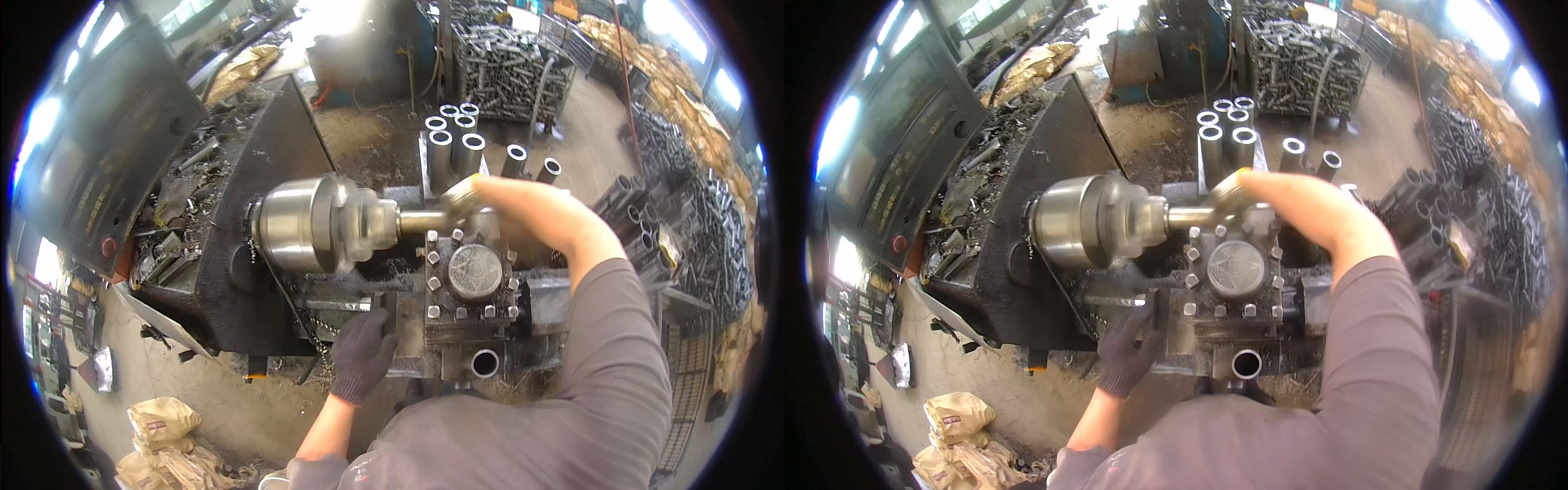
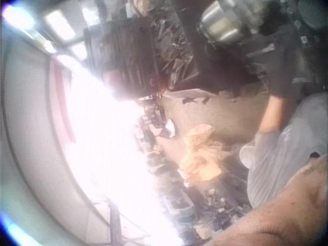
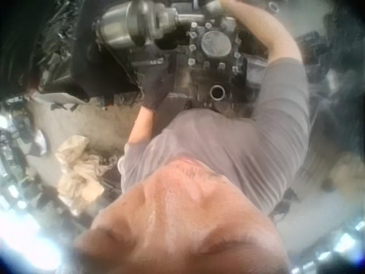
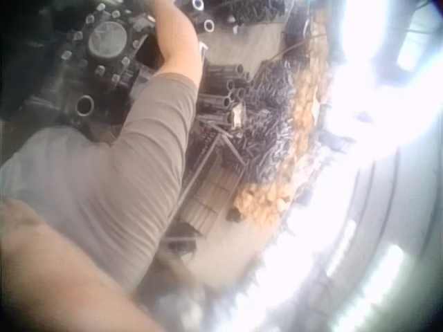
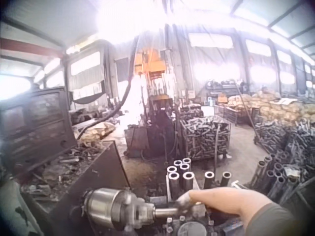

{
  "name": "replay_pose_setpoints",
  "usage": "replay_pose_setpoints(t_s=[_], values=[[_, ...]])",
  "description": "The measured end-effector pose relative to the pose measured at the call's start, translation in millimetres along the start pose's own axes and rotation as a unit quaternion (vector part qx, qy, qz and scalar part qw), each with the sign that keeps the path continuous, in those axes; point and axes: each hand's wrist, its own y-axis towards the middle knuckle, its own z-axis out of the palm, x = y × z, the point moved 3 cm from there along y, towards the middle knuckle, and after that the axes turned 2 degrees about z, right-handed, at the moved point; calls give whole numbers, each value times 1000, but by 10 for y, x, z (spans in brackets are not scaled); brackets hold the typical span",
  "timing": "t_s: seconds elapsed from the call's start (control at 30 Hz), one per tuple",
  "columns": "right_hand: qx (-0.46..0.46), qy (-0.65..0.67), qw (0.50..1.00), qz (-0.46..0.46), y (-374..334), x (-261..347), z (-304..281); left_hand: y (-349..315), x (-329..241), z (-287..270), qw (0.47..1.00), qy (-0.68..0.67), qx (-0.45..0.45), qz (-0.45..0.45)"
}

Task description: The person repeatedly loads metal tubes into a lathe chuck, secures them, and removes them after machining. They place the processed tubes into a nearby metal basket. The cycle of loading, machining, and unloading continues throughout the clip.

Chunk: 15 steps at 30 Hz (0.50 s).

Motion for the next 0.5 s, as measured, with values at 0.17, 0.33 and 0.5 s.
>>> replay_pose_setpoints(t_s=[0.17,0.33,0.5], values=[[-48,108,981,153,-697,-876,602,-413,93,117,959,-95,186,-192],[-404,-72,899,151,-975,-697,1058,-218,-446,490,917,-151,347,-124],[-508,14,846,163,-2072,-203,990,82,-880,858,910,-131,391,-31]])
